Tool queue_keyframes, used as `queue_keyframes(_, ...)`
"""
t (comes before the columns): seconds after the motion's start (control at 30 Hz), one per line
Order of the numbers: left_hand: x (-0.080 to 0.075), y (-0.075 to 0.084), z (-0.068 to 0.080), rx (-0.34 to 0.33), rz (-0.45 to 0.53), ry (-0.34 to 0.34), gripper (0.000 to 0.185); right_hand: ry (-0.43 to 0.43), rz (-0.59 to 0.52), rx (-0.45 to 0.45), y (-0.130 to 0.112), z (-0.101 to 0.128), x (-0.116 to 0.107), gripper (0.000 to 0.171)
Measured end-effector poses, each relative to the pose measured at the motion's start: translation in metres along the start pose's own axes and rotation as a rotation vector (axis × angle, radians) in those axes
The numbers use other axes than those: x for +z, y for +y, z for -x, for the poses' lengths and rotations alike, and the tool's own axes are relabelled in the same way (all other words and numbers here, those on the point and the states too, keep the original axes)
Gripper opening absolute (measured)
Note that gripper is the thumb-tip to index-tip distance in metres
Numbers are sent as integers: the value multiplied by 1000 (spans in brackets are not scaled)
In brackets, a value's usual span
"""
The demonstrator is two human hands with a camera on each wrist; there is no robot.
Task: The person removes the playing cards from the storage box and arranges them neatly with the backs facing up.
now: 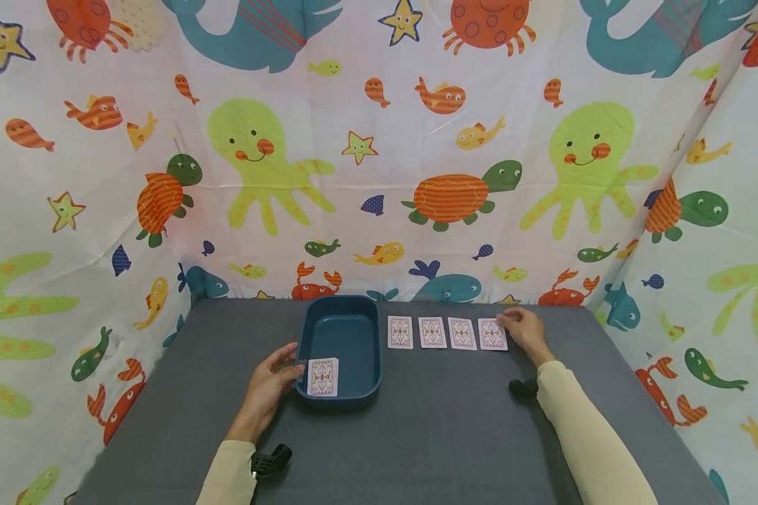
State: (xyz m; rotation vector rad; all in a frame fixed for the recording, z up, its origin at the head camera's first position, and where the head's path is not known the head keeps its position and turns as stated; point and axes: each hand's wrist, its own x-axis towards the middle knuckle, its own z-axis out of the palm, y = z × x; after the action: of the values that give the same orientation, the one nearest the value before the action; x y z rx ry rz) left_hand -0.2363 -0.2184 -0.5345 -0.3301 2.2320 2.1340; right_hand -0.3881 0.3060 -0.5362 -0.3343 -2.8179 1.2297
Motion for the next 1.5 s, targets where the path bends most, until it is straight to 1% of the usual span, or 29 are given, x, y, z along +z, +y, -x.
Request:
queue_keyframes(0.1, 0, 0, 0, -1, 2, 0, 54, 8, -20, 14, 1, 2, 0, 43)
queue_keyframes(0.33, 0, -1, -1, 2, 11, 2, 53, 31, -78, -27, -1, 6, -4, 39)
queue_keyframes(0.5, 0, -2, -1, 5, 15, 2, 54, 29, -65, -38, -14, 13, -8, 45)
queue_keyframes(0.63, 0, -2, -1, -1, 15, 3, 54, 31, -75, -54, -26, 20, -9, 49)
queue_keyframes(1.03, 1, 0, 2, 2, 17, -2, 54, 56, -137, -154, -56, 53, -13, 44)
queue_keyframes(1.17, 1, 1, 2, 4, 20, -4, 55, 55, -161, -187, -63, 63, -12, 43)
queue_keyframes(1.4, 1, 0, 2, -7, 3, 3, 55, 61, -213, -249, -78, 82, -9, 33)
queue_keyframes(1.5, 1, 1, 2, -3, 0, -1, 55, 61, -233, -268, -83, 91, -5, 32)
